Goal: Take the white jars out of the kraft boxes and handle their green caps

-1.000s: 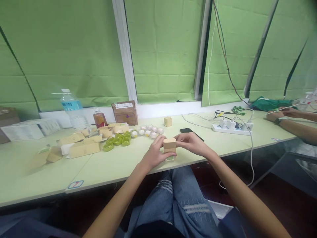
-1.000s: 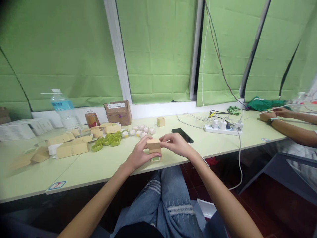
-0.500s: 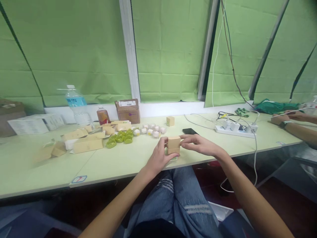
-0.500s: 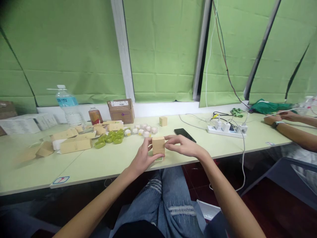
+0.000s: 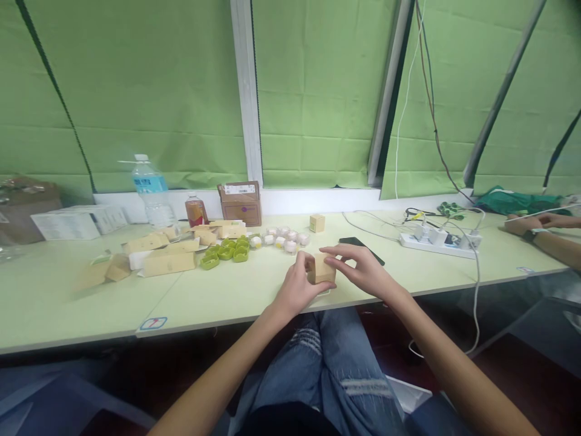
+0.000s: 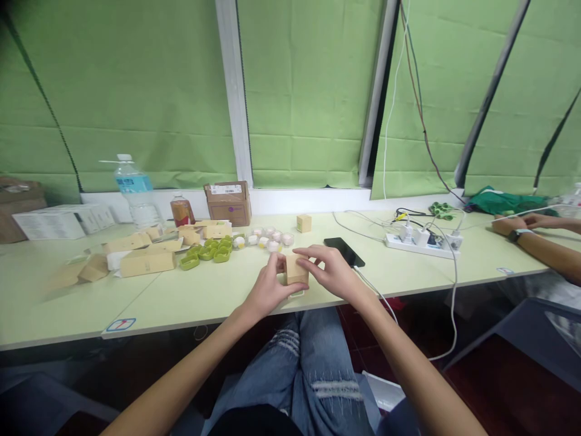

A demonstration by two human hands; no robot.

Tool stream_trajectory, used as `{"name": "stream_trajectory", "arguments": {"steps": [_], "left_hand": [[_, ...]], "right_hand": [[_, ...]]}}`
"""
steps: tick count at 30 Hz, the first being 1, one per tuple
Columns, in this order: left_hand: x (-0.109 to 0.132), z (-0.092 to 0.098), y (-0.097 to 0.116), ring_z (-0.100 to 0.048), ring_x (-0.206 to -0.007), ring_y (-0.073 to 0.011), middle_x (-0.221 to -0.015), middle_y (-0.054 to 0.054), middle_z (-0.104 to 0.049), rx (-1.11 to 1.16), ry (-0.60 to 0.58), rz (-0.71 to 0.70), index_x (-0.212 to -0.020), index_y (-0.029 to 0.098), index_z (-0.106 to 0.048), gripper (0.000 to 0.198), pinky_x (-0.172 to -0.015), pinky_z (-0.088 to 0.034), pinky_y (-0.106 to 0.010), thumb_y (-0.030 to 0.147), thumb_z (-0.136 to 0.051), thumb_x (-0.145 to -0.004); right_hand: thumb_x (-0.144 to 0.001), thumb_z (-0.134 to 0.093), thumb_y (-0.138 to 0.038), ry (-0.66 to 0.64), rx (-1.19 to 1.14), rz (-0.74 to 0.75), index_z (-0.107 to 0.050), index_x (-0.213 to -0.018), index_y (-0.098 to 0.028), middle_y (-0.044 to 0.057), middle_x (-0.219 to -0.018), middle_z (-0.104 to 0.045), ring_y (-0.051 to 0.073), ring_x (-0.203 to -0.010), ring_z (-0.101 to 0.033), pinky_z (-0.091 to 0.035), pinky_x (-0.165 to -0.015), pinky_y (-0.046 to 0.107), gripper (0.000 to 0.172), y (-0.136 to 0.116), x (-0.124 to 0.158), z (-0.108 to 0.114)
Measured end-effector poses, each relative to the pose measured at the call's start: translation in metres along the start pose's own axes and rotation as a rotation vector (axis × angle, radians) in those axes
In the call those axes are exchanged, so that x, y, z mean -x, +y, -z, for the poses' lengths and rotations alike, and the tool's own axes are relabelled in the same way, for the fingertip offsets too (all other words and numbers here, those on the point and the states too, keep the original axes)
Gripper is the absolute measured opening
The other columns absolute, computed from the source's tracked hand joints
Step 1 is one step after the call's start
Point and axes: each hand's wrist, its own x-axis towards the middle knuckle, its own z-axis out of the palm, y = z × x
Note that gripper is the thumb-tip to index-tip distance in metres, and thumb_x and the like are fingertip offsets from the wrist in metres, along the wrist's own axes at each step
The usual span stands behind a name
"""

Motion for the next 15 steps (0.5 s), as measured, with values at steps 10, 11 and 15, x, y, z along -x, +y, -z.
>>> {"name": "stream_trajectory", "arguments": {"steps": [10,11,15], "left_hand": [[0.0,0.0,-0.001,-0.07,-0.09,-0.024,-0.098,-0.004,-0.071,0.102,-0.071,0.054,-0.125,0.026,-0.037,0.077,-0.081,-0.052,-0.036,0.039,-0.088,-0.068],[0.0,0.0,-0.001,-0.07,-0.091,-0.024,-0.099,-0.004,-0.071,0.094,-0.071,0.055,-0.123,0.026,-0.038,0.075,-0.081,-0.052,-0.035,0.04,-0.087,-0.068],[0.0,0.0,-0.001,-0.068,-0.089,-0.0233,-0.096,-0.003,-0.07,0.08,-0.07,0.048,-0.114,0.025,-0.042,0.067,-0.078,-0.051,-0.033,0.041,-0.087,-0.068]], "right_hand": [[-0.101,-0.053,-0.043,-0.014,-0.033,-0.068,-0.075,-0.107,-0.021,0.009,-0.102,-0.067,0.022,-0.095,-0.065,-0.057,-0.077,0.033,0.031,0.012,0.0,-0.026],[-0.101,-0.053,-0.042,-0.014,-0.036,-0.07,-0.075,-0.106,-0.02,0.008,-0.1,-0.067,0.021,-0.095,-0.065,-0.057,-0.077,0.033,0.031,0.013,0.0,-0.027],[-0.101,-0.054,-0.04,-0.014,-0.017,-0.075,-0.074,-0.108,-0.02,0.008,-0.101,-0.067,0.02,-0.093,-0.064,-0.056,-0.075,0.031,0.029,0.015,0.0,-0.026]]}}
